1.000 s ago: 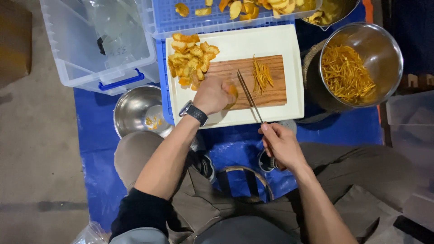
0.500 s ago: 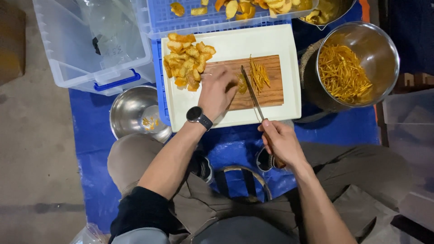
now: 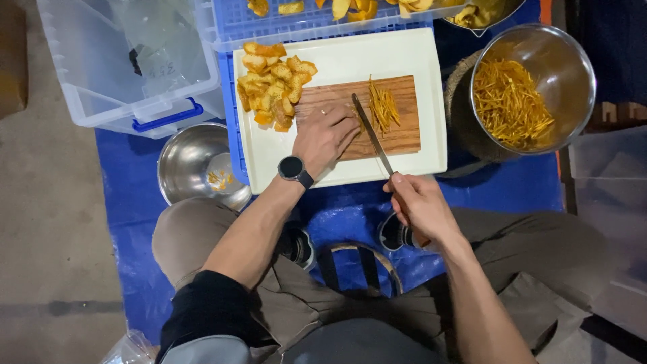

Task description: Cutting orange peels into thin julienne strips using a knife on a wooden cutting board.

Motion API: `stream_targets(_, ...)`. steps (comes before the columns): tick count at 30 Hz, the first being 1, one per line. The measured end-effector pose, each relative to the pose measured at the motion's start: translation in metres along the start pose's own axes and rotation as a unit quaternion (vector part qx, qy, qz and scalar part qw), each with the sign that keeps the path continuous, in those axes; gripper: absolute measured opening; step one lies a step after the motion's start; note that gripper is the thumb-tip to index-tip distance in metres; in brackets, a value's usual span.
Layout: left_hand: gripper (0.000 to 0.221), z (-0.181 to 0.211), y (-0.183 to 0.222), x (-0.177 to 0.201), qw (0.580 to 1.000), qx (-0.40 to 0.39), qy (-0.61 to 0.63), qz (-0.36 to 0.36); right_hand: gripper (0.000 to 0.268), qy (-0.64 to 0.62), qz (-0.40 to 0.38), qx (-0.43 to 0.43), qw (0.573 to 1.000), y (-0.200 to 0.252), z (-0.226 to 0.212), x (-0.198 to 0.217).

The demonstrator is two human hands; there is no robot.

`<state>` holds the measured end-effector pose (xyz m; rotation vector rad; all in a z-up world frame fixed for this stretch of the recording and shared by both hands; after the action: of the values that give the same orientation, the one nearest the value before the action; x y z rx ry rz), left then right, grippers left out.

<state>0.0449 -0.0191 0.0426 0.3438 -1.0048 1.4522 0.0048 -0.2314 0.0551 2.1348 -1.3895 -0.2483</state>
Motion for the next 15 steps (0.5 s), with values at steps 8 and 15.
stream_targets(8,0.017,-0.004,0.003,-0.008,0.998,-0.027,-0.046,0.013,0.058,0.152,0.023,0.011,0.988,0.008,0.003,-0.006)
stream_targets(15,0.016,-0.010,0.005,-0.017,0.997,-0.025,-0.069,0.037,0.062,0.267,0.016,0.001,0.964,0.026,-0.012,-0.005)
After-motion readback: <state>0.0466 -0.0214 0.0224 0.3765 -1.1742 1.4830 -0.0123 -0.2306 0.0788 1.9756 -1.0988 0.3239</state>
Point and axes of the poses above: each hand's wrist, its own y-axis away from the middle knuckle, its own x-axis out of the back of the hand, z = x × y, the point moved 4 cm from there along -y, towards the middle knuckle, and after that the axes turned 4 degrees about -z, right-handed, at the moved point
